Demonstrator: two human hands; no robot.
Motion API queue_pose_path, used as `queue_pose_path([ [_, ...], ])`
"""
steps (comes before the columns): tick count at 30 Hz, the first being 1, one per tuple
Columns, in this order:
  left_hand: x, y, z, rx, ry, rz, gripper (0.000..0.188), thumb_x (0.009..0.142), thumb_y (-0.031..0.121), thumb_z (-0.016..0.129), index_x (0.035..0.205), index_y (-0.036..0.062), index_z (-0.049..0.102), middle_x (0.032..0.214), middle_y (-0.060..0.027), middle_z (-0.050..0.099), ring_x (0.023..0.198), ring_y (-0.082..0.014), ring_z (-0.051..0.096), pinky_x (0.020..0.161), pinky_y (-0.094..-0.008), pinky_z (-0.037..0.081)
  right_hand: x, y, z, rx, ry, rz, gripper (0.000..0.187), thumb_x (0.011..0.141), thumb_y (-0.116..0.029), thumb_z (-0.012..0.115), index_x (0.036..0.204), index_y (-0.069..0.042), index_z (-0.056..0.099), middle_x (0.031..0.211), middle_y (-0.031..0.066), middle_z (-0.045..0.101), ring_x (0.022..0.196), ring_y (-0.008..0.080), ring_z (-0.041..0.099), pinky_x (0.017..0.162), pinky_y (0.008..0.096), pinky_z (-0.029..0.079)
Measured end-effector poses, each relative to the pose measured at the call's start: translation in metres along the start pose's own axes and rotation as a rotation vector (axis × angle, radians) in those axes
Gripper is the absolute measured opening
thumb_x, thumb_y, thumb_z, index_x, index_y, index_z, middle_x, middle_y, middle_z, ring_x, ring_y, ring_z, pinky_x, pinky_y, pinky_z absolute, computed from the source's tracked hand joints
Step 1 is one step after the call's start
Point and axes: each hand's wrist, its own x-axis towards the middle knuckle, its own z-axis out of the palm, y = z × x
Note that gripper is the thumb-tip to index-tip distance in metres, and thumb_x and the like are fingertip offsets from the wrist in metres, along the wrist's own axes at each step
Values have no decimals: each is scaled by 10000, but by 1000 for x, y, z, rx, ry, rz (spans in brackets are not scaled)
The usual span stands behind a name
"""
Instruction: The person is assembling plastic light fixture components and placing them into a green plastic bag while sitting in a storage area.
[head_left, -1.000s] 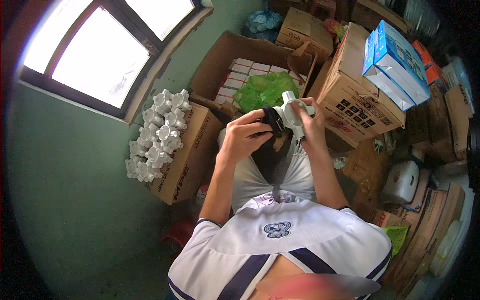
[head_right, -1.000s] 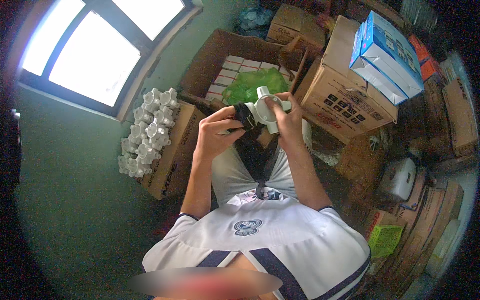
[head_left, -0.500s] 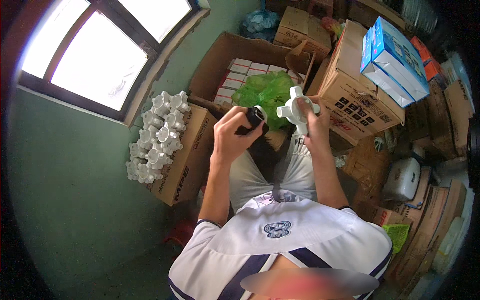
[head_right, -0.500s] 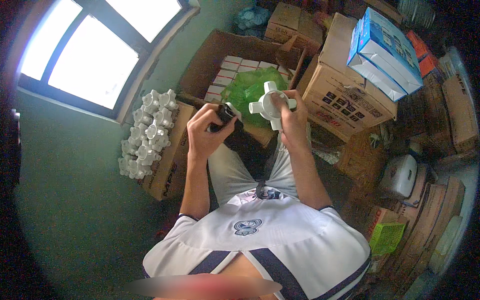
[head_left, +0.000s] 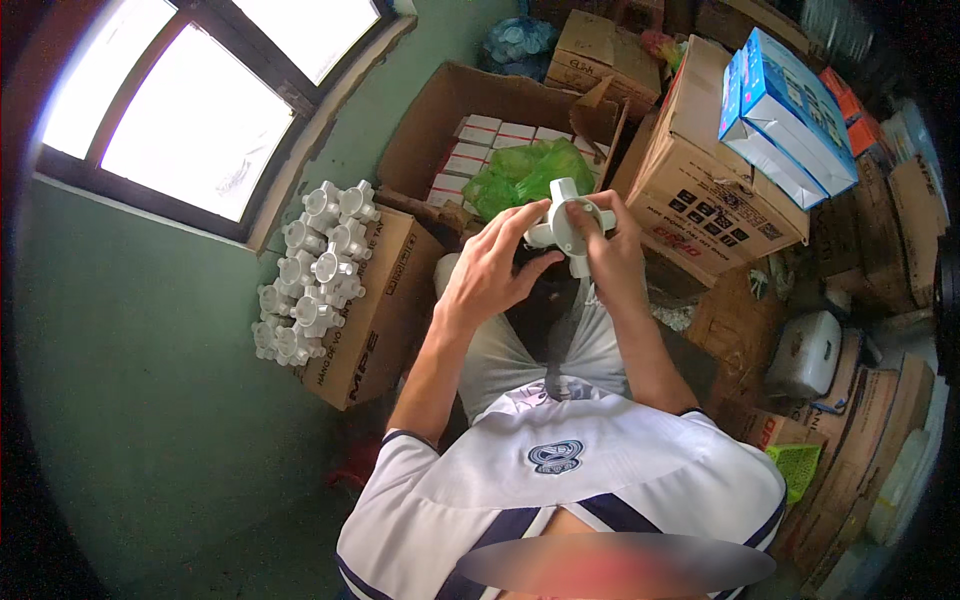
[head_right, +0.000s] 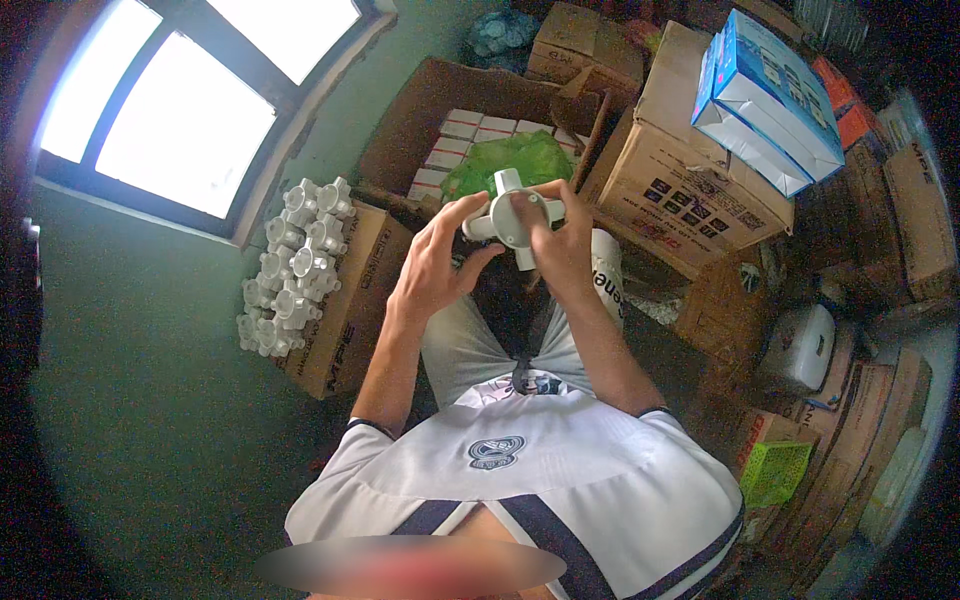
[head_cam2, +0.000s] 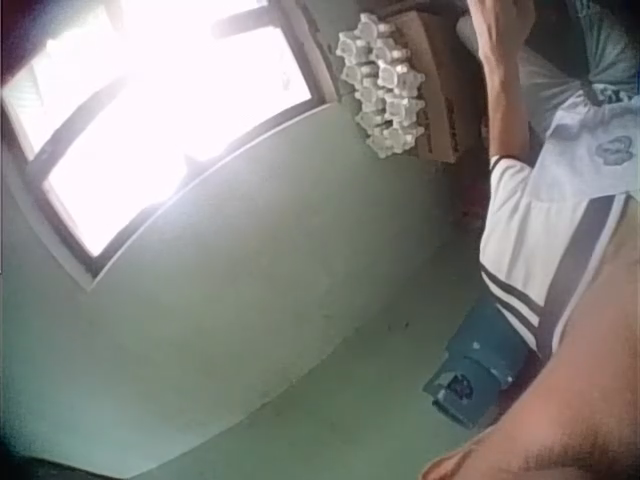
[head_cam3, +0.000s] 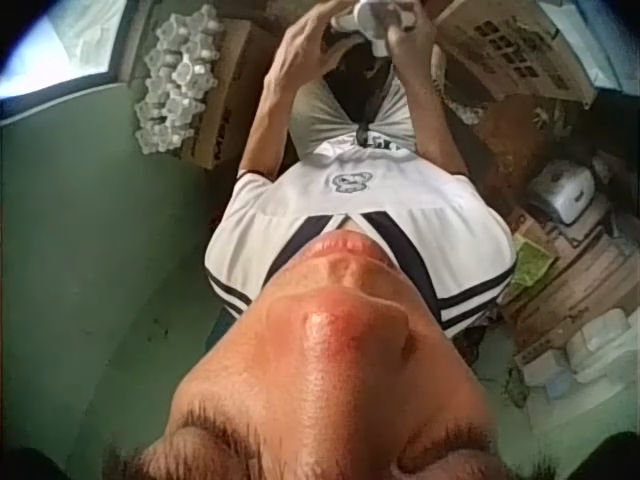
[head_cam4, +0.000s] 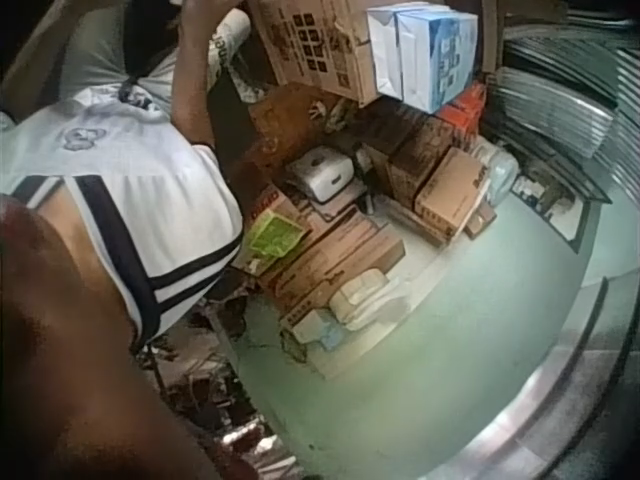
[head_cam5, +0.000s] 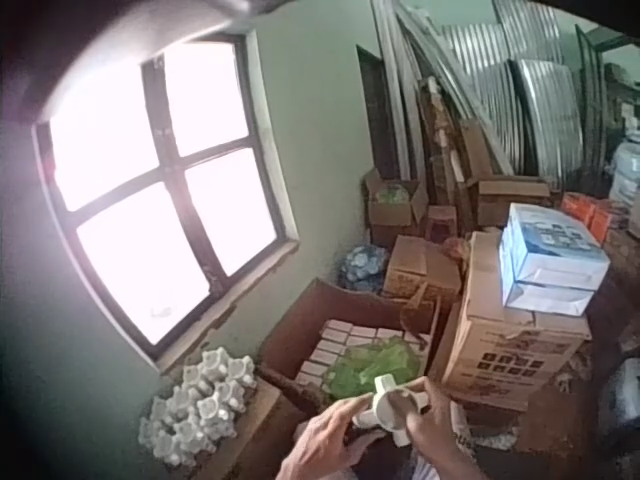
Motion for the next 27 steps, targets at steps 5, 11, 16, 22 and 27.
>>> queue_pose_path([
  [5, 3, -11, -2, 201, 29, 289, 330, 935, 84, 717, 1230, 12, 591, 924, -154, 656, 769, -310, 650, 642, -422, 540, -5, -10, 6, -58, -35, -59, 183, 1002, -187, 729, 998, -18, 659, 907, 76, 718, 849, 125, 660, 752, 305, 519],
  [11, 10, -27, -1, 209, 240, 423, 356, 806, -57, 636, 1155, 9, 648, 706, -66, 588, 574, -229, 589, 536, -355, 491, -13, 0, 19, 113, -39, 61, 221, 1000, -228, 745, 997, -26, 656, 878, 48, 711, 806, 101, 649, 712, 286, 517],
  [16, 3, -39, 4, 165, 511, 429, 355, 767, -112, 575, 1102, -36, 662, 655, -47, 568, 497, -189, 533, 494, -328, 435, -19, 2, 33, 245, -70, 185, 242, 994, -250, 756, 1016, -32, 654, 874, 55, 709, 786, 94, 647, 684, 280, 513],
  [22, -7, -37, -7, 166, 632, 456, 235, 907, -70, 511, 1082, -74, 668, 674, -46, 600, 471, -159, 487, 460, -315, 371, -27, -3, 45, 318, -131, 222, 281, 998, -302, 756, 1042, -39, 665, 916, 55, 706, 818, 95, 651, 699, 277, 513],
  [27, -7, -25, -23, 164, 623, 523, 239, 959, -21, 465, 1075, -85, 664, 676, -56, 601, 461, -161, 476, 451, -315, 354, -34, -9, 52, 273, -117, 138, 313, 998, -332, 757, 1061, -39, 669, 929, 63, 707, 851, 113, 654, 751, 290, 520],
])
